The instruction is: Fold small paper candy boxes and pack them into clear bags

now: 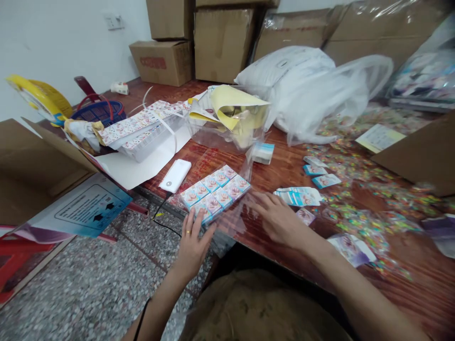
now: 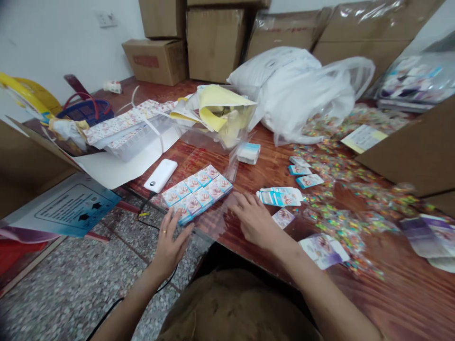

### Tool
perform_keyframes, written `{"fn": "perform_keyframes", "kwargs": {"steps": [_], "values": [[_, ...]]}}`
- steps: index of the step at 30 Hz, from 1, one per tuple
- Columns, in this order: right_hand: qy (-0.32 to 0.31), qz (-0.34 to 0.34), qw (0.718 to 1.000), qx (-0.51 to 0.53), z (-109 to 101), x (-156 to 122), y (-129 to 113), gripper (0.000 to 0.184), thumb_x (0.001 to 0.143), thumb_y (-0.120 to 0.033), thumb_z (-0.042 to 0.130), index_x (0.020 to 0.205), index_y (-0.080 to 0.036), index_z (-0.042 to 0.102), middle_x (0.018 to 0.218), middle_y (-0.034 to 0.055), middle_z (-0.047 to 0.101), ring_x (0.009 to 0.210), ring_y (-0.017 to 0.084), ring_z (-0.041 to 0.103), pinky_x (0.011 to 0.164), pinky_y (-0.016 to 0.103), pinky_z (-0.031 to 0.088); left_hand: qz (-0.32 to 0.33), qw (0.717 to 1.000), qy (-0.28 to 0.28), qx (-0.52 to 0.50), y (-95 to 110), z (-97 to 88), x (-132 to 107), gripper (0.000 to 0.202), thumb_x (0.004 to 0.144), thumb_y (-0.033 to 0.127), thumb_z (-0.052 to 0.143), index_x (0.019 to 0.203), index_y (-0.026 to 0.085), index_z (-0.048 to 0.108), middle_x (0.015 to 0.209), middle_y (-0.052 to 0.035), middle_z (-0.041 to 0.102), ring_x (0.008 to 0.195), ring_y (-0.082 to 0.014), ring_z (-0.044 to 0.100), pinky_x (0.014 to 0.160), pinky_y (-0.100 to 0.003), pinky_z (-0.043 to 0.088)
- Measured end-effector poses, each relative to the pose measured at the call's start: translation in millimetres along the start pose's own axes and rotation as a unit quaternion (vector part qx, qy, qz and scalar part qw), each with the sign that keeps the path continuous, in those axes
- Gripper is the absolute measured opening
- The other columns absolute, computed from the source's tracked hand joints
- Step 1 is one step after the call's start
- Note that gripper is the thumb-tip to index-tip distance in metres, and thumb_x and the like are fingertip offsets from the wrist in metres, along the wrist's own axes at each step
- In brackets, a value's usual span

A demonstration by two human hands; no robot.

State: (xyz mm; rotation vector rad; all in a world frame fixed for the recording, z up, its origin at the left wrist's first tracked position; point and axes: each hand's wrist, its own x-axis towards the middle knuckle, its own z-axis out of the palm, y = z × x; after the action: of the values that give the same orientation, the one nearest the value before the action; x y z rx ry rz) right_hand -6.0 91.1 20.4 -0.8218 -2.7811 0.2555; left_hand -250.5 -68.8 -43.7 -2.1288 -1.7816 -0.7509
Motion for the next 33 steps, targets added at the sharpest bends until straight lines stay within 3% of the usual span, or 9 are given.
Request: {"fn": "perform_keyframes", "kwargs": {"steps": [5, 9, 11, 15, 21, 26, 33], "values": [[0.004, -0.07, 0.997, 0.012, 36, 1, -11, 0.054, 0.08, -0.038, 0.071, 0.128, -0.019, 0.056, 0.135, 0.018, 0.051, 0.127, 0.036, 0.044, 0.102, 0.059, 0.04, 0.008, 0.996, 0.053, -0.069, -3, -0.8, 8, 0.012, 0.086, 0.01, 0.06, 0.094, 0.018, 0.063, 0.138, -0.0168, 0.054, 0.139, -0.031, 0.04, 0.109, -0.057, 0.039], [0.086, -0.094, 0.991, -0.029, 51, 7, -7, 0.027, 0.09, -0.017, 0.055, 0.117, -0.016, 0.062, 0.119, 0.0169, 0.06, 0.114, 0.03, 0.051, 0.097, 0.052, 0.047, -0.001, 0.988, 0.089, -0.129, -19, -9.2, 10, 0.014, 0.087, 0.008, 0.057, 0.091, 0.021, 0.063, 0.128, -0.0116, 0.063, 0.129, -0.0258, 0.053, 0.109, -0.057, 0.039], [0.125, -0.089, 0.988, -0.026, 52, 8, 1, 0.026, 0.091, -0.009, 0.049, 0.109, -0.017, 0.065, 0.11, 0.0145, 0.062, 0.104, 0.027, 0.054, 0.09, 0.048, 0.051, 0.003, 0.985, 0.08, -0.151, -27, -14.9, 8, 0.015, 0.087, 0.009, 0.056, 0.088, 0.022, 0.064, 0.126, -0.0095, 0.064, 0.127, -0.0254, 0.055, 0.11, -0.057, 0.038], [0.153, -0.067, 0.986, 0.014, 47, -3, 13, 0.022, 0.09, -0.009, 0.049, 0.095, -0.019, 0.067, 0.109, 0.0136, 0.061, 0.097, 0.026, 0.055, 0.082, 0.046, 0.054, -0.004, 0.977, 0.059, -0.205, -32, -24.9, 0, 0.012, 0.085, 0.009, 0.059, 0.084, 0.02, 0.065, 0.128, -0.012, 0.064, 0.132, -0.0291, 0.05, 0.108, -0.058, 0.041], [0.133, -0.088, 0.986, 0.054, 44, -38, 11, 0.027, 0.089, -0.007, 0.048, 0.1, -0.024, 0.065, 0.127, 0.0101, 0.062, 0.121, 0.028, 0.051, 0.098, 0.055, 0.049, -0.047, 0.957, 0.081, -0.276, -25, -30.1, -8, 0.009, 0.082, 0.008, 0.064, 0.081, 0.017, 0.065, 0.123, -0.0151, 0.067, 0.128, -0.0306, 0.054, 0.101, -0.052, 0.05], [0.136, -0.1, 0.979, 0.113, 41, -44, 6, 0.022, 0.091, -0.009, 0.047, 0.096, -0.025, 0.062, 0.124, 0.0083, 0.067, 0.121, 0.024, 0.057, 0.101, 0.052, 0.05, -0.08, 0.934, 0.075, -0.339, -30, -32.9, -9, 0.01, 0.082, 0.008, 0.066, 0.078, 0.017, 0.065, 0.11, -0.0125, 0.073, 0.12, -0.0283, 0.062, 0.098, -0.049, 0.053], [0.175, -0.006, 0.955, 0.241, 43, -34, 7, 0.018, 0.093, -0.015, 0.048, 0.089, -0.024, 0.063, 0.098, 0.0067, 0.075, 0.099, 0.022, 0.07, 0.085, 0.04, 0.059, -0.151, 0.895, 0.081, -0.412, -31, -29.0, -9, 0.006, 0.082, 0.023, 0.071, 0.076, 0.02, 0.069, 0.096, -0.0086, 0.077, 0.107, -0.0272, 0.068, 0.096, -0.053, 0.052]]}}
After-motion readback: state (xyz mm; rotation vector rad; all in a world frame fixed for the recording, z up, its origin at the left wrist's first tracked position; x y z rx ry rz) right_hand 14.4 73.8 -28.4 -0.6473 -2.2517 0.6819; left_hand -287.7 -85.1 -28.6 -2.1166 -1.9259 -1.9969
